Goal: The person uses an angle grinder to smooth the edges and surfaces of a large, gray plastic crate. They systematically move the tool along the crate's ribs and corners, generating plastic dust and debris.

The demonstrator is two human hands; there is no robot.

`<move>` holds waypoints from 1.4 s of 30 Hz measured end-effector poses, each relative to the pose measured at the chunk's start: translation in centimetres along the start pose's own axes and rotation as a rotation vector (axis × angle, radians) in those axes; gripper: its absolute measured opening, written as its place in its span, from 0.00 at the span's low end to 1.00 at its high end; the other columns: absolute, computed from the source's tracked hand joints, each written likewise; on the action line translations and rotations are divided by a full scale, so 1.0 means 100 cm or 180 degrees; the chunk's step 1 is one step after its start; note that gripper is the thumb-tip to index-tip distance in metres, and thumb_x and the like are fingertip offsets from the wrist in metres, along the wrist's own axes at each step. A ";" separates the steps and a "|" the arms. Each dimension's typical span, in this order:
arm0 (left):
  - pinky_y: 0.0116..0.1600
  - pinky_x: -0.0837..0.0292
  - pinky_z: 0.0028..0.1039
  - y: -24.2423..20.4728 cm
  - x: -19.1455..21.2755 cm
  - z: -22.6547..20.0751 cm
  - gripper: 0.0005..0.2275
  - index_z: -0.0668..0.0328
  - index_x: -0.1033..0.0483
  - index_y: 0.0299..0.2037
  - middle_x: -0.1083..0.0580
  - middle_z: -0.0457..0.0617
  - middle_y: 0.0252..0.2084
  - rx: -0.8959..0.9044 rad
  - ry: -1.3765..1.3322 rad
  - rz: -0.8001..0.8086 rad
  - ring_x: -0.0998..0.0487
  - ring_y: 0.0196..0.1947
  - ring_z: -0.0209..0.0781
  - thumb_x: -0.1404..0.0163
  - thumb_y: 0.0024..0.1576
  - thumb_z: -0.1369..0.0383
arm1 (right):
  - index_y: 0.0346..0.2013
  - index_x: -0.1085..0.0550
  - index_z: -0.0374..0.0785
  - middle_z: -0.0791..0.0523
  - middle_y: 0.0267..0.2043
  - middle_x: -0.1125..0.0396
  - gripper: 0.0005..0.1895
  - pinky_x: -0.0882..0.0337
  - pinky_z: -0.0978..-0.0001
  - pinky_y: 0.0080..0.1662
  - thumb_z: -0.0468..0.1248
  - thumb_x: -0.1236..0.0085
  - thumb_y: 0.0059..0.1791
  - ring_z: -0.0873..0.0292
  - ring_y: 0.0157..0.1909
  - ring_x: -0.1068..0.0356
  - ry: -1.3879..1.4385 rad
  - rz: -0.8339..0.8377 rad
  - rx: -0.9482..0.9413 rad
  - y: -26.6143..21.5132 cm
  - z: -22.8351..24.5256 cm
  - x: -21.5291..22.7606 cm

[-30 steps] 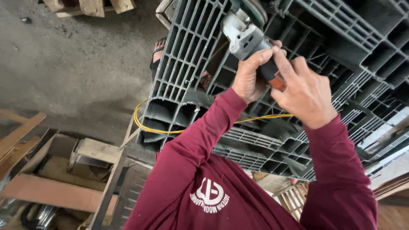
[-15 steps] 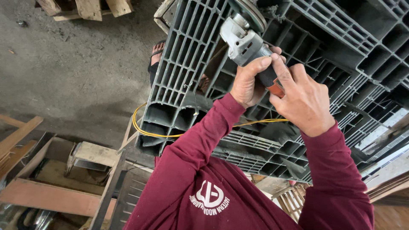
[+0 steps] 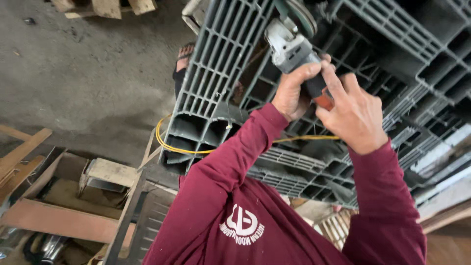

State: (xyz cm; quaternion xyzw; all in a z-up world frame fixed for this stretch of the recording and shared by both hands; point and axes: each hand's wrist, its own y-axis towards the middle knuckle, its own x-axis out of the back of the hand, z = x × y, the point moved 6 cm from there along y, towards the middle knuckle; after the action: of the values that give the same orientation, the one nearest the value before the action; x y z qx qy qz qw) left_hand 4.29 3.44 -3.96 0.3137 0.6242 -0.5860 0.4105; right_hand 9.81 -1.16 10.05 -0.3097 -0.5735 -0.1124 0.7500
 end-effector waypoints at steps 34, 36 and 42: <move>0.57 0.26 0.38 -0.005 0.002 0.067 0.19 0.68 0.28 0.56 0.24 0.53 0.49 0.0122 0.0002 -0.0199 0.23 0.50 0.45 0.41 0.58 0.67 | 0.71 0.35 0.42 0.51 0.42 0.36 0.44 0.27 0.55 0.34 0.39 0.33 0.40 0.46 0.33 0.28 0.0311 0.0227 -0.0080 -0.043 -0.044 -0.001; 0.58 0.26 0.38 0.000 0.004 0.068 0.20 0.68 0.29 0.57 0.25 0.53 0.50 0.0116 -0.0021 -0.0157 0.23 0.51 0.45 0.41 0.59 0.66 | 0.72 0.35 0.42 0.51 0.42 0.36 0.44 0.27 0.56 0.34 0.39 0.32 0.41 0.47 0.33 0.28 0.0222 0.0186 -0.0053 -0.044 -0.044 -0.001; 0.61 0.27 0.40 0.014 -0.005 0.080 0.20 0.66 0.29 0.60 0.25 0.53 0.52 0.0375 -0.0121 -0.0035 0.24 0.53 0.45 0.43 0.61 0.64 | 0.72 0.33 0.45 0.53 0.41 0.35 0.43 0.28 0.59 0.31 0.40 0.31 0.41 0.50 0.32 0.28 -0.0036 0.0087 0.0020 -0.038 -0.058 0.013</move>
State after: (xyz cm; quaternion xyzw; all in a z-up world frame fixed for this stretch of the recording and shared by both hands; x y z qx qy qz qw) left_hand 6.92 -4.22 -3.95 0.3228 0.5824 -0.6298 0.3999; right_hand 12.77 -7.35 11.66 -0.3157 -0.5738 -0.0985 0.7492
